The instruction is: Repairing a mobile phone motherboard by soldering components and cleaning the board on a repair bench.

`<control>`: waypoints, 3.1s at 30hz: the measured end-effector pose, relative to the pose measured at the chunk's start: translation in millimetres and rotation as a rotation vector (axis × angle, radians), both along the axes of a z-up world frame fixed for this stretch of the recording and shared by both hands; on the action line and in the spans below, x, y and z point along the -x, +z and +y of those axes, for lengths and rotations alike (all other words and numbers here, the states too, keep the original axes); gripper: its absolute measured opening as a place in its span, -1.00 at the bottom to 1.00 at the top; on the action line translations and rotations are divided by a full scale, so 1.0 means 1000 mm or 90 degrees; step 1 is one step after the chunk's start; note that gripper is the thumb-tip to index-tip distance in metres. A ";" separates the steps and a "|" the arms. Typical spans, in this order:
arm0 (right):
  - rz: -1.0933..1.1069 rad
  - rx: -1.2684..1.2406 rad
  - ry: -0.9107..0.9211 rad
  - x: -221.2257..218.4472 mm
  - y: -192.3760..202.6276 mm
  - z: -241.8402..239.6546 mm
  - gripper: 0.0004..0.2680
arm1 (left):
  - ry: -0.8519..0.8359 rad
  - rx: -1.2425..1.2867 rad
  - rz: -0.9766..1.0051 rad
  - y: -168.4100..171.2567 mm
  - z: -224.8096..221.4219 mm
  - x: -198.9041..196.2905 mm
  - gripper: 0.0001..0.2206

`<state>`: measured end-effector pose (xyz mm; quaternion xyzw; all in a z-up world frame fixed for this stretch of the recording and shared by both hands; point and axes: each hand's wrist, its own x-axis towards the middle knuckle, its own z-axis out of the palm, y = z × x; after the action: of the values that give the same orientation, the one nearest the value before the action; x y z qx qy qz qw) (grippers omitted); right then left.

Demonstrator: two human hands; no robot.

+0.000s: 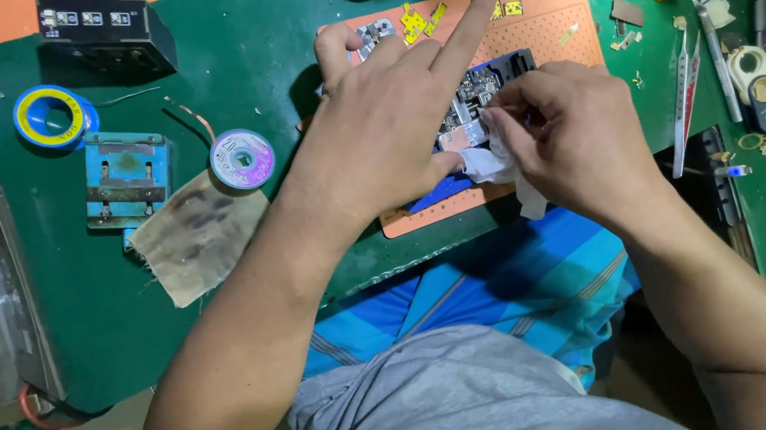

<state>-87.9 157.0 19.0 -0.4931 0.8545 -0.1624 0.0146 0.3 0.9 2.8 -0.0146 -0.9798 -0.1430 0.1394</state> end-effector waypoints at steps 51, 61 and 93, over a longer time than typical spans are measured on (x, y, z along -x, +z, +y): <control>-0.154 0.332 -0.001 -0.035 -0.012 0.065 -0.79 | -0.334 -0.124 0.052 0.001 0.025 0.008 -0.84; 0.063 0.277 0.144 -0.024 -0.032 0.076 -0.93 | -0.350 -0.142 -0.096 0.002 0.022 0.009 -0.82; 0.300 0.054 -0.017 -0.016 -0.028 0.035 -0.84 | -0.095 -0.087 0.149 0.020 -0.008 0.004 -0.98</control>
<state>-71.7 192.3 -9.1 -0.5063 0.8332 -0.0786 -0.2077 -4.2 -7.4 22.7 -0.0942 -0.9410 -0.2166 0.2424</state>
